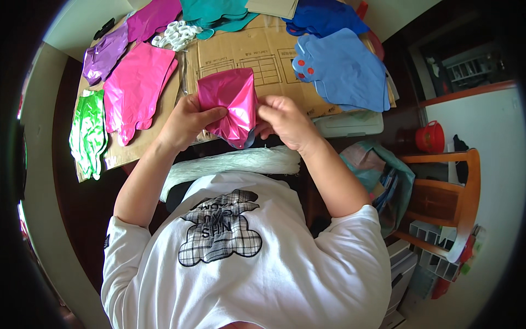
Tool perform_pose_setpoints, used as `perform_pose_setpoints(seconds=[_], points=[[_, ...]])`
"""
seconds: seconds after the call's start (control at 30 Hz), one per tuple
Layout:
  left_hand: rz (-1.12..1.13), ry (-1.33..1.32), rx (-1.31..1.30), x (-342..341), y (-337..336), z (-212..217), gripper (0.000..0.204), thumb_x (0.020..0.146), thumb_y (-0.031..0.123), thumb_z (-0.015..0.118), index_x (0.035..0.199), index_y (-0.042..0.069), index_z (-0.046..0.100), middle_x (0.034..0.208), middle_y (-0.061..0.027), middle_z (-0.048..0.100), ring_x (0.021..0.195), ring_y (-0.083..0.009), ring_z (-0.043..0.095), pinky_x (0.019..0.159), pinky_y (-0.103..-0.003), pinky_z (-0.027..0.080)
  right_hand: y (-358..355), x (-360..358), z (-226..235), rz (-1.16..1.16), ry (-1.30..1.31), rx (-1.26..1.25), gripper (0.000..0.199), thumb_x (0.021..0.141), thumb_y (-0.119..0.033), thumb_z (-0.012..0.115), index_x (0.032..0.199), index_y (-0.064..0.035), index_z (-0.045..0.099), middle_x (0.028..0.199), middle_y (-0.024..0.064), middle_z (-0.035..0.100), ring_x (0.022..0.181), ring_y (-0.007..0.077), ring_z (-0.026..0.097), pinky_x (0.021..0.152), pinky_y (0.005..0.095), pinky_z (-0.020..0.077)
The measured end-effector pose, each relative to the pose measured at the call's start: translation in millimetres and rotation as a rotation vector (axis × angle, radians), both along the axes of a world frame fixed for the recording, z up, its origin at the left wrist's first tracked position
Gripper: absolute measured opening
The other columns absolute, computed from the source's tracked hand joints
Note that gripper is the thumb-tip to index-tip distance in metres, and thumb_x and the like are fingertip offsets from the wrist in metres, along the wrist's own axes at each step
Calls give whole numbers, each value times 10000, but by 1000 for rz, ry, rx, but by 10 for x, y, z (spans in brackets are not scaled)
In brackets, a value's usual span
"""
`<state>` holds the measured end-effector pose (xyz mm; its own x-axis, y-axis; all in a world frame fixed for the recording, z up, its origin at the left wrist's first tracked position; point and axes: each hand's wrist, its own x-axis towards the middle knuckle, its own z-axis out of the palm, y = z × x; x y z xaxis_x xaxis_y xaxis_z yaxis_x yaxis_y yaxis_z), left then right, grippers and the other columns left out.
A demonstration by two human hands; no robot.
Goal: Folding colored plastic bags and inserting them into clear plastic retail packaging with a cardboard backing.
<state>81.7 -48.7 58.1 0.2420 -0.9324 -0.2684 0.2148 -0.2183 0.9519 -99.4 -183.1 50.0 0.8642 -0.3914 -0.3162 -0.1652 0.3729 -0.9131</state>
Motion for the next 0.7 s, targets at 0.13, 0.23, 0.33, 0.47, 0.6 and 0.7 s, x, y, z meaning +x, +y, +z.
perform_pose_setpoints(seconds=[0.13,0.23,0.33,0.47,0.6,0.7], points=[[25,21,-37,-8,-46,-71,230,878,22,622,1100,-35,605,939,-59,667,795,-95,623,715,-242,520,-22,43,80,-84,26,64,249,925,-245,575,983,-8,625,799,46,658,656,97,615,562,209,476],[33,-20,-95,-28,-64,-172,236,882,32,628,1109,-28,605,975,-64,661,845,-101,621,756,-233,513,-10,87,-82,-19,40,-239,202,915,-164,595,1006,14,625,814,30,649,661,63,584,586,206,475],[-67,-15,-32,39,-44,-66,264,901,97,601,1127,-38,589,980,-90,666,848,-119,624,785,-277,508,-20,86,-115,-63,-66,-53,210,921,-149,584,1044,17,624,837,33,656,665,64,591,582,205,474],[-151,568,-144,369,40,-16,359,949,190,507,1207,-60,517,1092,-173,632,928,-247,650,857,-364,516,-60,-1,-61,12,-98,51,239,912,-127,593,1093,29,608,986,77,674,838,105,642,761,248,517],[-38,248,-209,352,9,6,363,952,125,514,1263,-59,489,1103,-146,631,968,-200,642,880,-340,522,-61,-14,-62,12,-88,81,233,909,-113,594,1090,33,608,970,72,675,832,101,641,766,242,514],[-2,171,-227,295,-44,16,341,955,72,501,1281,-28,491,1145,-131,620,999,-183,636,900,-325,520,7,19,26,12,-101,29,214,903,-137,618,1038,30,628,922,43,667,790,68,607,738,224,490]])
